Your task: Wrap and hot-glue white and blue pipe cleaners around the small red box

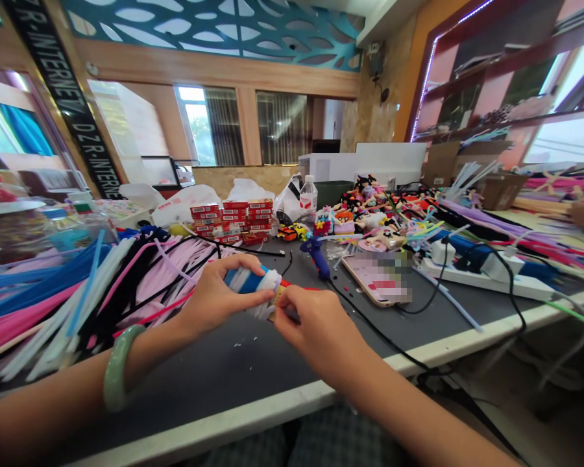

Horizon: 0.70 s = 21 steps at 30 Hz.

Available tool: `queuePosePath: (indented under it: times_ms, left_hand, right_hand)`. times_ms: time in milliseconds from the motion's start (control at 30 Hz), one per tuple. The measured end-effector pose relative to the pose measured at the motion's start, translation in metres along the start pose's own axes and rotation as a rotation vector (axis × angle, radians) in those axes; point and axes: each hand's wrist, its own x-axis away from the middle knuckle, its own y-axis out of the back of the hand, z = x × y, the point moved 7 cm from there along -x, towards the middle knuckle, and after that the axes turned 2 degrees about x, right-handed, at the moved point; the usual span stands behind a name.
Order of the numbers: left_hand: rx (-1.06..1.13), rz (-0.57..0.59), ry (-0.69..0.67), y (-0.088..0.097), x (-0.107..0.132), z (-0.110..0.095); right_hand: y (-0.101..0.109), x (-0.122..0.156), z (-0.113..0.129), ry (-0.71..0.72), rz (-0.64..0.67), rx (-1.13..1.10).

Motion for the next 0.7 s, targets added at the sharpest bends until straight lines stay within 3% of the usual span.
queuePosePath:
  times_ms: [200, 700]
  left_hand:
    - [0.037, 0.031, 0.086, -0.002, 0.000, 0.008]
    - [0.076, 0.122, 0.193, -0.010, 0.003, 0.013]
  right_hand:
    - [0.000, 0.001, -0.001, 0.078, 0.006, 0.186]
    - [0.001, 0.002, 0.002, 0.084, 0.006, 0.226]
